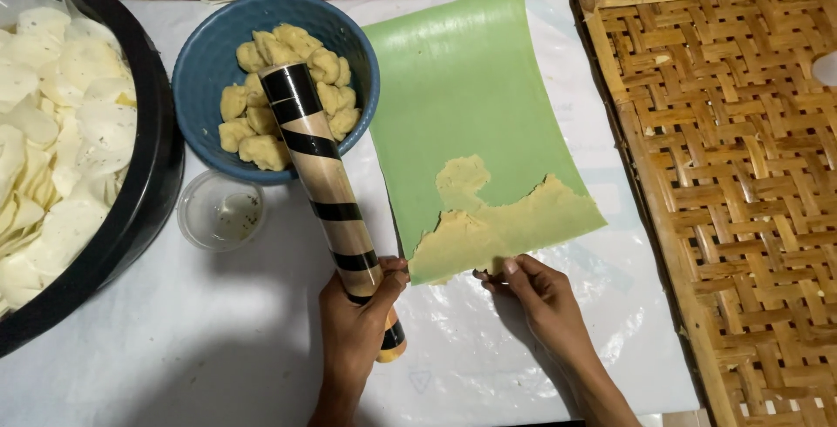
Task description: Rolling out small portions of dough into thin sheets using a rolling pin on a mat.
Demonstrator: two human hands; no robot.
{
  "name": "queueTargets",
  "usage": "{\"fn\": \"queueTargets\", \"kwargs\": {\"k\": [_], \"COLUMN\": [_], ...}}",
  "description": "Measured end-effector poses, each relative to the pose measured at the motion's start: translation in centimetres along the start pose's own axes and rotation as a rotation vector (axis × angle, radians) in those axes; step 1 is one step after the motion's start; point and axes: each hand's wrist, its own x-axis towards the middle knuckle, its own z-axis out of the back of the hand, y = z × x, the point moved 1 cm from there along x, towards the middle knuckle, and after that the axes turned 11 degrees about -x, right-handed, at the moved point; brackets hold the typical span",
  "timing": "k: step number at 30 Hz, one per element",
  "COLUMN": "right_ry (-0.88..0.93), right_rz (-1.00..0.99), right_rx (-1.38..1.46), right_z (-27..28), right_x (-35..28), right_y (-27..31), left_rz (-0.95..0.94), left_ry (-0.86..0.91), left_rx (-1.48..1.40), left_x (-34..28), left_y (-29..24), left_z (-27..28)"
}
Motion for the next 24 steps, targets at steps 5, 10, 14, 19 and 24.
{"fn": "queueTargets", "kwargs": {"k": [5,10,14,19,24], "right_ry": [-0.007,-0.057,-0.07,0.081,0.116], "right_rz": [0.075,0.06,0.082,0.02,-0.065], "right_rx": [0.06,0.004,-0.288,0.078,0.163], "right_z": [-0.1,-0.8,-0.9,-1.1,-1.3], "right_x": [0.9,-0.1,-0.7,-0.9,-0.3], "right_y": [-1.3,0.0,1.2,1.4,1.1], "left_rz": [-0.029,-0.044,-0.045,-0.053,-0.077], "left_ry": [0.002,0.014,0.025,0.024,0.032], "left_rx": [-0.004,-0.023,-0.043,-0.047,-0.026], "left_x": [-0.2,-0.3,-0.4,-0.4,-0.4], "left_y": [-0.2,-0.4,-0.3,-0.2,0.1], "left_z": [0.1,0.1,0.0,0.0,0.1]}}
